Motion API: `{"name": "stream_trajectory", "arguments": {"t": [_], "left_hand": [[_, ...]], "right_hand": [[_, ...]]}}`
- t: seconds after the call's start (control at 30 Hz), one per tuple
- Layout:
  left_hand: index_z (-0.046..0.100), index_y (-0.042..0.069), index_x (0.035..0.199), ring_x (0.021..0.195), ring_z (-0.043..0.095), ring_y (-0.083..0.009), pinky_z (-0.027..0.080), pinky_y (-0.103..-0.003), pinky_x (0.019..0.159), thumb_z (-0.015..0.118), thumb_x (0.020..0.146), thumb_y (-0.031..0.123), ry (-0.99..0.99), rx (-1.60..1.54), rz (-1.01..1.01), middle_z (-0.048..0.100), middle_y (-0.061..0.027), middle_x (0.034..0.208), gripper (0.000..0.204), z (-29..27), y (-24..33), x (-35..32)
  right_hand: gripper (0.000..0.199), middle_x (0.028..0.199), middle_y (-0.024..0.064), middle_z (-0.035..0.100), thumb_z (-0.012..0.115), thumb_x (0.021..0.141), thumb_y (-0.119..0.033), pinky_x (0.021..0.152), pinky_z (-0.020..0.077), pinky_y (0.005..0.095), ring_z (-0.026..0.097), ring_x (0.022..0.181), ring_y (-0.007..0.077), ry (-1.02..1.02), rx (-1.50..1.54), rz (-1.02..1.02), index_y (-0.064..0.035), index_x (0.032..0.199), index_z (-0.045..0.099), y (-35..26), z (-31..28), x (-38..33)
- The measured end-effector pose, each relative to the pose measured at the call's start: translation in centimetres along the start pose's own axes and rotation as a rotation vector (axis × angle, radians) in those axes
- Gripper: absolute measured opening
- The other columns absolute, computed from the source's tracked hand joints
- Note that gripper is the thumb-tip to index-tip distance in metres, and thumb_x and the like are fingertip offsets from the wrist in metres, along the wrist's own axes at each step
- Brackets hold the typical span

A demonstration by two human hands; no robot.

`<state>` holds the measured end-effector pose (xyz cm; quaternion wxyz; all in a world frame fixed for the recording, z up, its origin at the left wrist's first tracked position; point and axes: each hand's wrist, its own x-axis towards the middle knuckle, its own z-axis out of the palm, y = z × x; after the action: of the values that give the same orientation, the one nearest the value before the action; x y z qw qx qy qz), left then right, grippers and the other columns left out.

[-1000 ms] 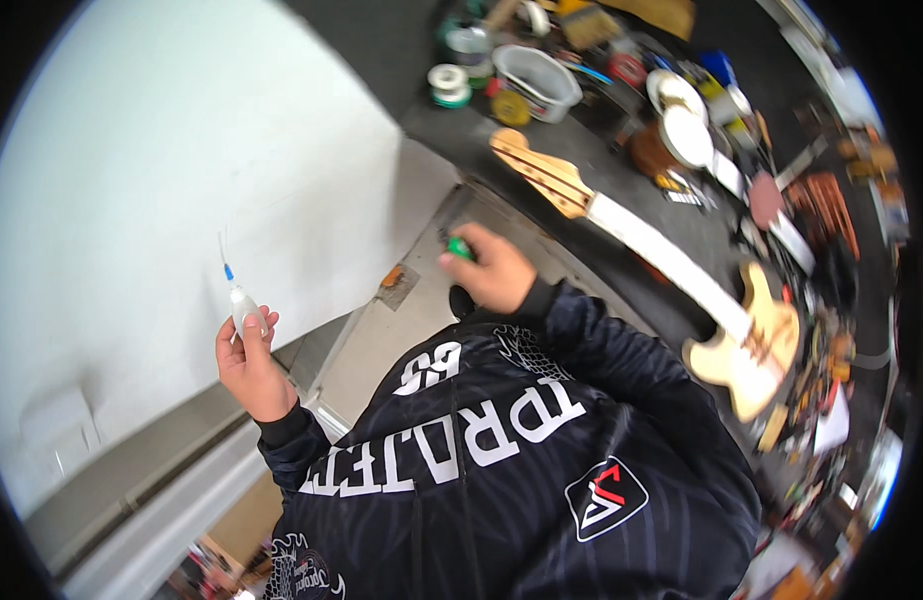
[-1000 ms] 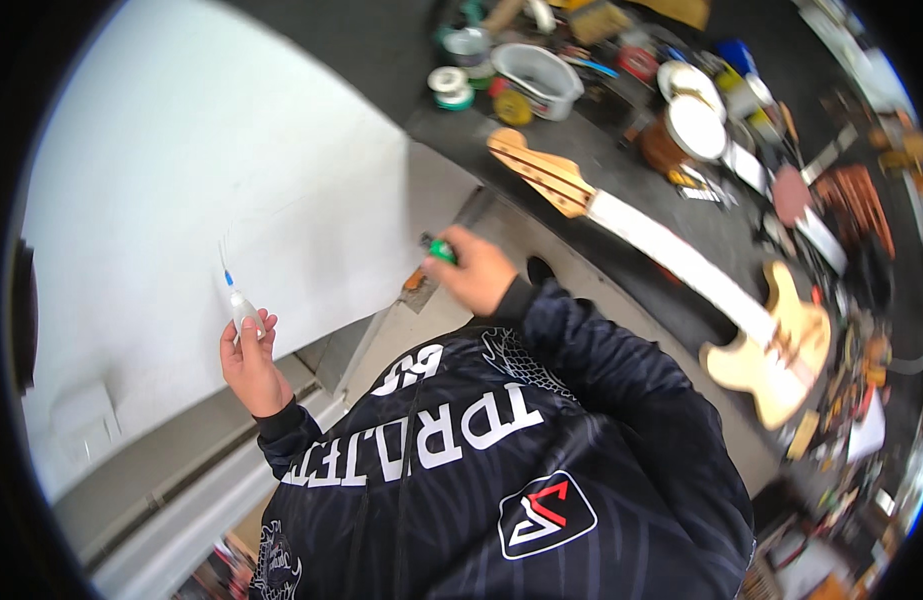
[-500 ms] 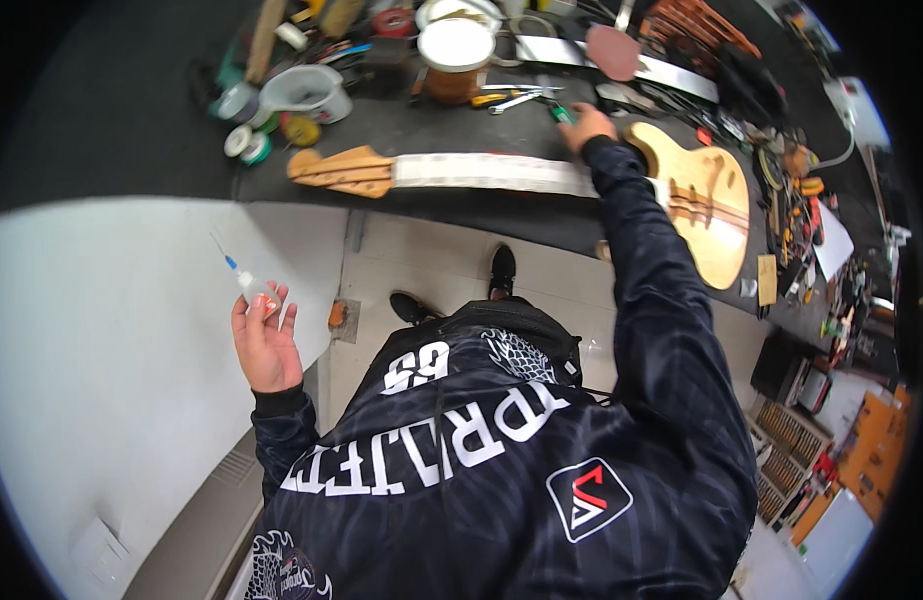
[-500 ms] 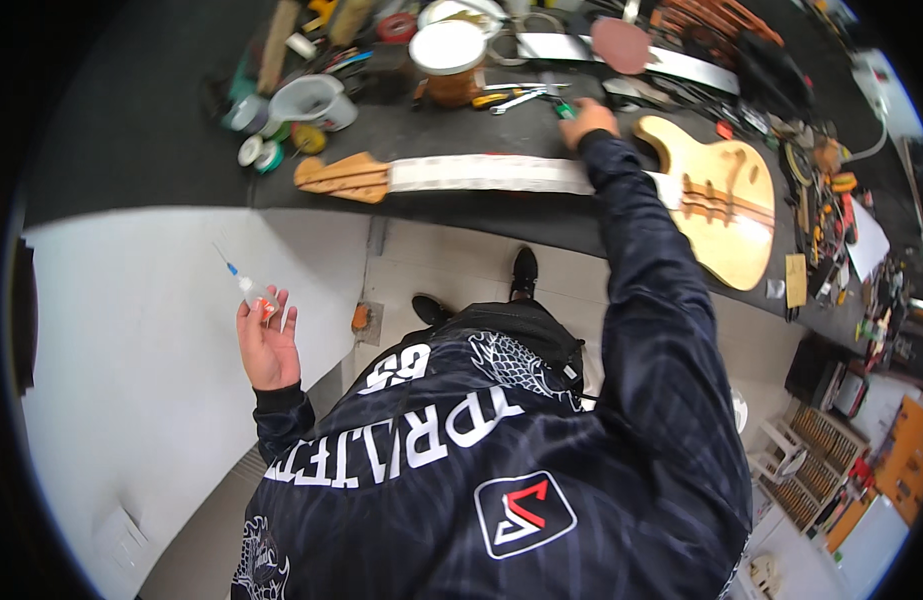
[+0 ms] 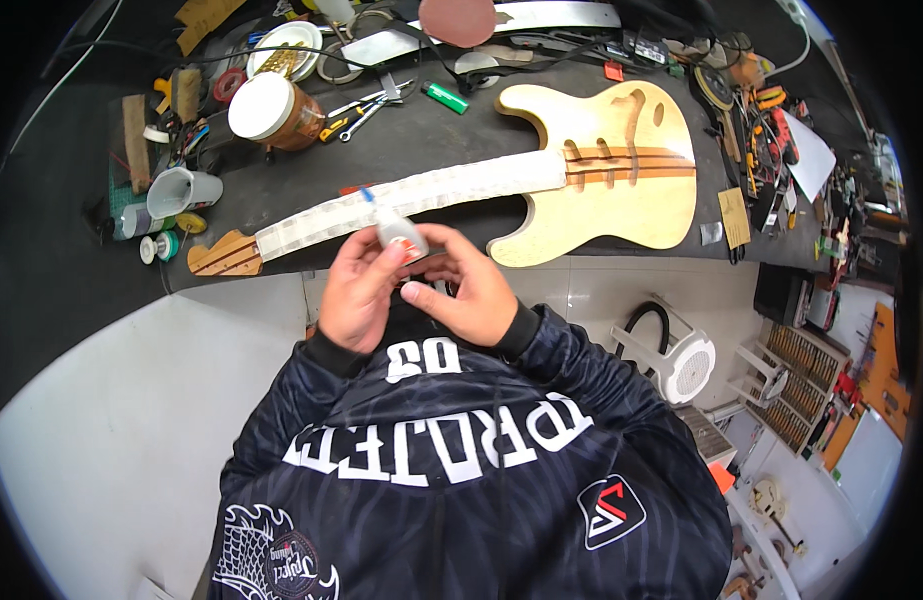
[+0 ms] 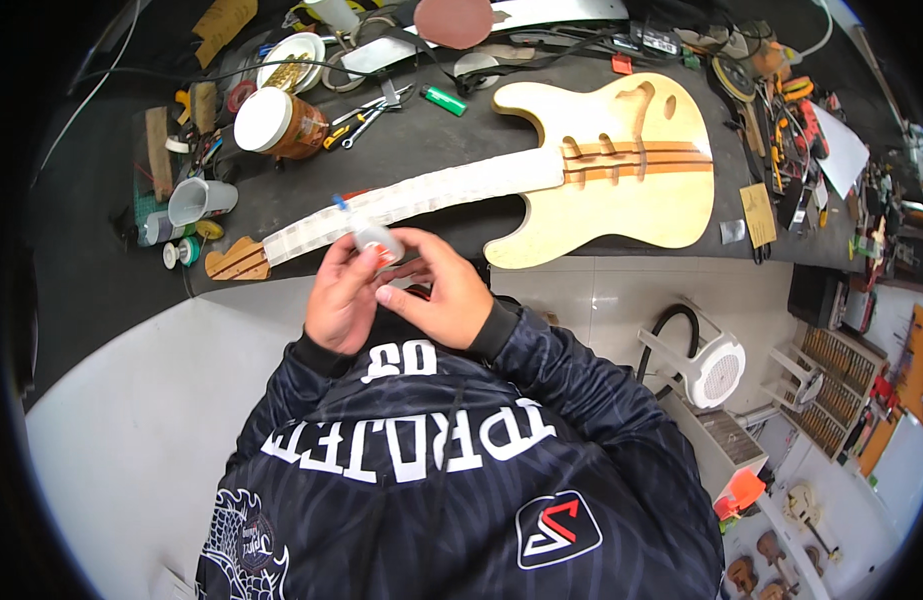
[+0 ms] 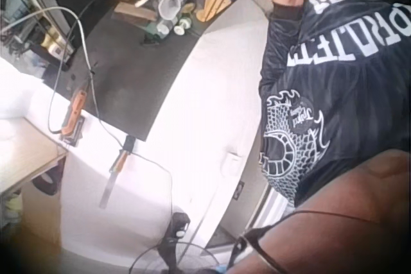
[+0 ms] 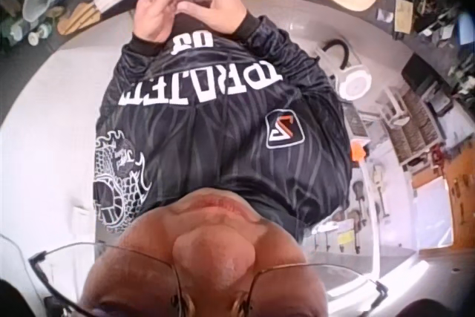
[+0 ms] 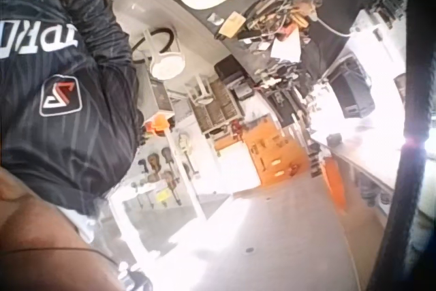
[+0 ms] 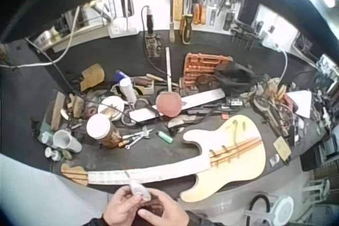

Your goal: The person sands the neck pocket of a guitar body with sandpaper, then applies glue from a bottle into the joint between the neck and body. The person holds the guitar body and neck together to align the joint.

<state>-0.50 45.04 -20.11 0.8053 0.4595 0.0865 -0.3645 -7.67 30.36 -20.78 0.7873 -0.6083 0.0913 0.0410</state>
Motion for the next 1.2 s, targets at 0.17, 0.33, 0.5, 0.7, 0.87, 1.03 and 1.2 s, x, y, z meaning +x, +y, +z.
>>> {"name": "stream_trajectory", "arguments": {"t": [0.17, 0.33, 0.5, 0.7, 0.87, 1.03, 1.2], "left_hand": [[0.053, 0.002, 0.123, 0.101, 0.058, -0.0116, 0.047, -0.024, 0.083, 0.065, 0.091, 0.016, -0.179, 0.268, -0.237, 0.06, -0.0047, 0.113, 0.037, 2.1, -1.6, 4.8], [0.047, 0.008, 0.135, 0.089, 0.052, -0.0079, 0.043, -0.025, 0.075, 0.071, 0.087, 0.028, -0.249, 0.434, -0.378, 0.056, 0.0011, 0.104, 0.058, 3.0, -3.7, 5.3], [0.053, 0.011, 0.119, 0.096, 0.053, -0.015, 0.044, -0.032, 0.082, 0.071, 0.086, 0.043, 0.078, 0.197, -0.594, 0.055, -0.002, 0.106, 0.05, -2.0, -5.9, 7.8], [0.045, 0.01, 0.129, 0.118, 0.047, -0.0239, 0.036, -0.042, 0.101, 0.068, 0.081, 0.057, 0.12, -0.341, -0.368, 0.051, -0.0077, 0.122, 0.071, -1.6, -8.6, 8.8], [0.044, 0.01, 0.13, 0.123, 0.046, -0.0269, 0.035, -0.044, 0.104, 0.066, 0.084, 0.055, 0.17, -0.502, -0.143, 0.053, -0.0093, 0.125, 0.069, 1.2, -11.3, 10.5], [0.045, 0.006, 0.127, 0.115, 0.053, -0.0309, 0.039, -0.046, 0.104, 0.064, 0.089, 0.046, 0.36, -0.745, 0.228, 0.057, -0.0113, 0.118, 0.058, 3.8, -13.1, 14.4], [0.047, 0.006, 0.118, 0.1, 0.058, -0.0293, 0.046, -0.047, 0.096, 0.064, 0.09, 0.044, 0.578, -0.738, 0.451, 0.058, -0.0093, 0.102, 0.05, 4.2, -13.6, 16.2]], "right_hand": [[0.039, 0.109, 0.0128, 0.063, 0.065, 0.089, -0.005, 0.083, 0.053, 0.028, 0.065, 0.096, 0.0164, 0.318, 0.211, 0.14, 0.0028, 0.123, 0.047, 1.9, -3.1, -0.2], [0.034, 0.107, 0.013, 0.063, 0.065, 0.09, -0.004, 0.081, 0.0539, 0.0286, 0.065, 0.093, 0.0176, 0.618, 0.276, -0.021, 0.0065, 0.119, 0.049, 1.6, -4.7, -2.5], [0.034, 0.104, 0.0124, 0.063, 0.067, 0.088, -0.006, 0.08, 0.0539, 0.0307, 0.067, 0.09, 0.0205, 0.835, 0.228, -0.094, 0.0041, 0.116, 0.051, -1.0, -8.2, -6.6], [0.027, 0.109, 0.0117, 0.063, 0.063, 0.09, -0.004, 0.085, 0.0532, 0.0342, 0.065, 0.095, 0.0214, 0.942, 0.263, -0.178, 0.0003, 0.115, 0.052, -3.5, -13.1, -12.8], [0.028, 0.11, 0.0127, 0.062, 0.062, 0.091, -0.005, 0.086, 0.0536, 0.036, 0.065, 0.095, 0.0222, 0.934, 0.237, -0.135, -0.0004, 0.116, 0.052, -4.8, -19.1, -16.6], [0.031, 0.111, 0.0135, 0.062, 0.063, 0.09, -0.006, 0.088, 0.0526, 0.0371, 0.064, 0.095, 0.0228, 0.807, 0.197, -0.119, 0.0001, 0.118, 0.05, -6.0, -27.9, -18.8], [0.032, 0.11, 0.0141, 0.062, 0.063, 0.09, -0.005, 0.089, 0.0515, 0.0379, 0.064, 0.096, 0.0234, 0.679, 0.166, -0.082, 0.0006, 0.119, 0.05, -7.6, -36.9, -19.8]]}}
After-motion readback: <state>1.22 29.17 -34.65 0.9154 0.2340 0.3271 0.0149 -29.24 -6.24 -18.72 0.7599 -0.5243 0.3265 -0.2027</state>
